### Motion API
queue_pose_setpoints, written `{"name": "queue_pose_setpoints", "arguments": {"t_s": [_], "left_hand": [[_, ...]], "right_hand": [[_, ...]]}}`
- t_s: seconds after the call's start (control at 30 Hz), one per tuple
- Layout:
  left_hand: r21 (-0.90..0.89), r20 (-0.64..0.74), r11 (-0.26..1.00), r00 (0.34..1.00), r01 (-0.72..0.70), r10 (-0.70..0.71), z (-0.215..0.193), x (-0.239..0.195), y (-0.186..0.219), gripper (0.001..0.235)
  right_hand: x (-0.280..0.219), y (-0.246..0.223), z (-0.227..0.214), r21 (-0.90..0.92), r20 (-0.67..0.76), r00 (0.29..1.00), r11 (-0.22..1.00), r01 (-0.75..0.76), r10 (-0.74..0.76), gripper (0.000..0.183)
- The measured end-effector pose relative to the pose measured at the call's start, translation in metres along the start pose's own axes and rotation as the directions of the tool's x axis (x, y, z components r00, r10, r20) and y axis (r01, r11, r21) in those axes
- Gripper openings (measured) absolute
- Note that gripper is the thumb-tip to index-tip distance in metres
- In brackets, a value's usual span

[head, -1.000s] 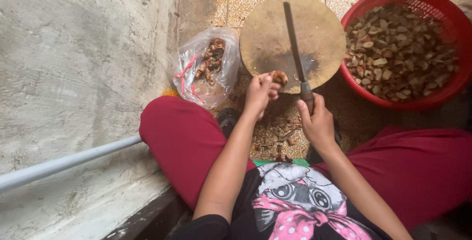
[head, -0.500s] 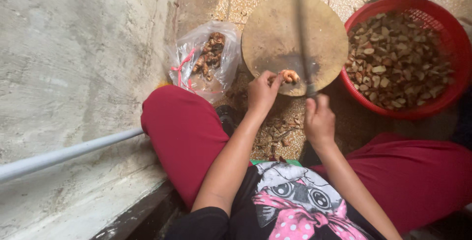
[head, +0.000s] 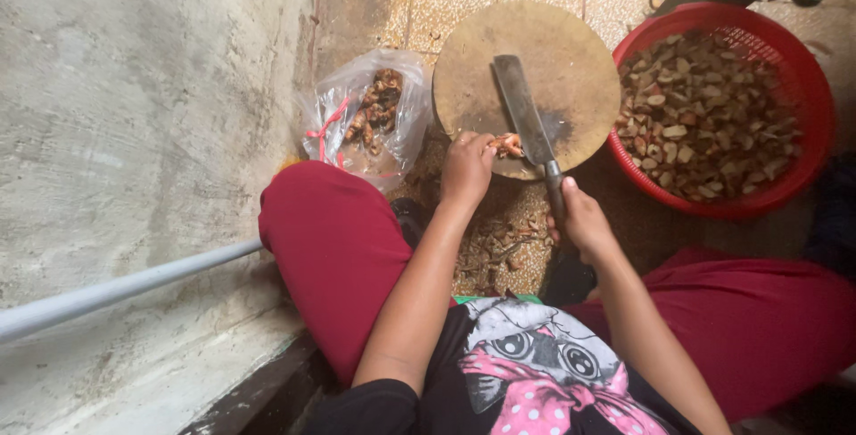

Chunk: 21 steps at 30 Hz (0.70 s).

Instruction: The person sits on the floor and uses a large knife to chop brown root vegetables on a round wooden cutting board. They transfer the chopped pieces into a red plastic basket and periodically pick new pieces from a plastic bag.

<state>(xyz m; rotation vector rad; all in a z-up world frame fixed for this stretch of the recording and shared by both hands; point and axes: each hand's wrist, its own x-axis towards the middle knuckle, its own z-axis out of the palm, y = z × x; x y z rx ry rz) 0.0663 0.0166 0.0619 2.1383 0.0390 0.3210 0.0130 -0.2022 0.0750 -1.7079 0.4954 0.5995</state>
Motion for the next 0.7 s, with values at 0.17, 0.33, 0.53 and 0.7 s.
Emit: {"name": "queue_pose_setpoints", "arguments": {"t_s": [0.17, 0.33, 0.53, 0.7], "left_hand": [[0.08, 0.093, 0.996, 0.995, -0.043, 0.035, -0.01, -0.006, 0.005, 0.019], [0.219, 0.088, 0.97, 0.989, 0.102, -0.123, -0.014, -0.008, 0.022, 0.016], [-0.029, 0.0, 0.996, 0.997, -0.08, 0.08, -0.001, -0.015, 0.019, 0.015], [0.036, 0.081, 0.994, 0.991, -0.108, 0.104, 0.013, -0.006, 0.009, 0.014]], "right_hand": [[-0.024, -0.006, 0.026, -0.659, -0.221, 0.856, 0.719, 0.222, -0.468, 0.042], [-0.032, -0.016, 0.029, -0.78, -0.243, 0.813, 0.605, 0.16, -0.529, 0.042], [-0.043, -0.033, 0.026, -0.666, -0.23, 0.824, 0.701, 0.255, -0.518, 0.038], [-0.057, -0.039, 0.022, -0.48, -0.256, 0.72, 0.731, 0.485, -0.645, 0.042]]}}
